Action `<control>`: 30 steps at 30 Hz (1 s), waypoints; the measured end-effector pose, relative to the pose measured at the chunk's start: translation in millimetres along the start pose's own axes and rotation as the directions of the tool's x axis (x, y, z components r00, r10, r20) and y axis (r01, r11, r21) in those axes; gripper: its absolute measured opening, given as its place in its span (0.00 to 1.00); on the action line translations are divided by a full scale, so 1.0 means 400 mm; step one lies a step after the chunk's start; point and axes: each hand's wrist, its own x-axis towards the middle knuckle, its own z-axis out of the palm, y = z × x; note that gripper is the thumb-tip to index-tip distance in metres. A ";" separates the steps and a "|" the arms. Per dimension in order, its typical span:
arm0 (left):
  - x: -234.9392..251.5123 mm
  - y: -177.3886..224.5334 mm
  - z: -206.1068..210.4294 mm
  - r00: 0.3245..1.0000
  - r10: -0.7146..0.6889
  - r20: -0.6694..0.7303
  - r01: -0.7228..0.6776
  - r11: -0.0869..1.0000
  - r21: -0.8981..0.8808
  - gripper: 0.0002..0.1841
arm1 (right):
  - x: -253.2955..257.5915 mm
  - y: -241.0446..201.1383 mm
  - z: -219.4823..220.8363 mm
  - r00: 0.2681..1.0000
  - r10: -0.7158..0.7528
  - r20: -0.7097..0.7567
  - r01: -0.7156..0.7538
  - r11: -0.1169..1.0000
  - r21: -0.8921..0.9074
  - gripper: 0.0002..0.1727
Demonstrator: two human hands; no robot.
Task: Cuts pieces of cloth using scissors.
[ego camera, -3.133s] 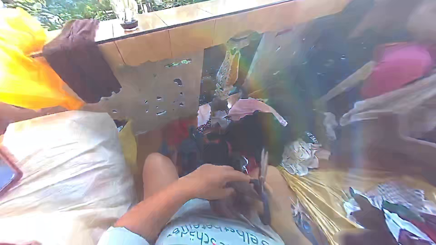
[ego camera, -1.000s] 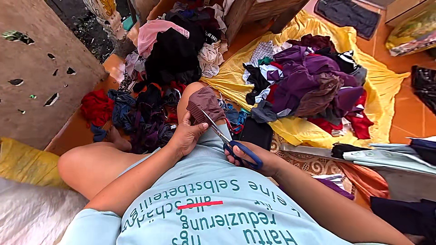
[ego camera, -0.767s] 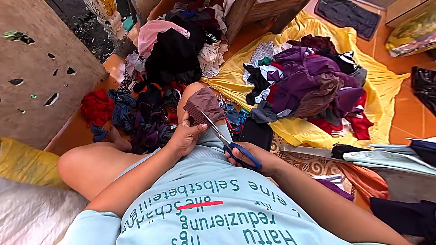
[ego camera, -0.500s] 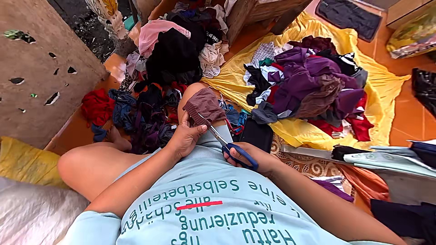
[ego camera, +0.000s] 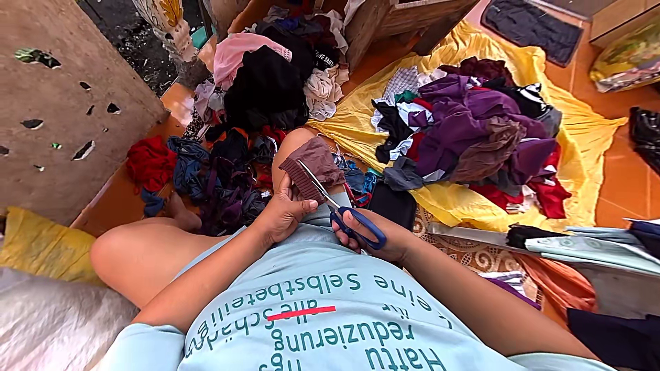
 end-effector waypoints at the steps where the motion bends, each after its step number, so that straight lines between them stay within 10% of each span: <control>1: -0.001 0.001 -0.002 1.000 -0.005 -0.003 0.005 1.000 0.001 0.44 | 0.001 -0.003 0.002 1.000 0.006 -0.009 -0.006 1.000 -0.022 0.29; 7: 0.004 0.015 -0.031 1.000 -0.010 -0.004 0.010 0.996 0.093 0.42 | 0.011 -0.006 0.002 0.999 0.029 -0.014 -0.030 0.998 -0.058 0.21; 14: 0.059 0.038 -0.051 0.939 0.138 -0.314 -0.100 0.986 0.136 0.12 | 0.019 -0.012 0.008 0.998 0.050 -0.024 -0.052 0.997 -0.064 0.17; 30: 0.046 0.051 -0.042 0.954 0.129 -0.271 -0.127 0.992 0.023 0.29 | 0.079 -0.033 0.030 0.999 -0.046 -0.002 0.046 0.999 -0.008 0.21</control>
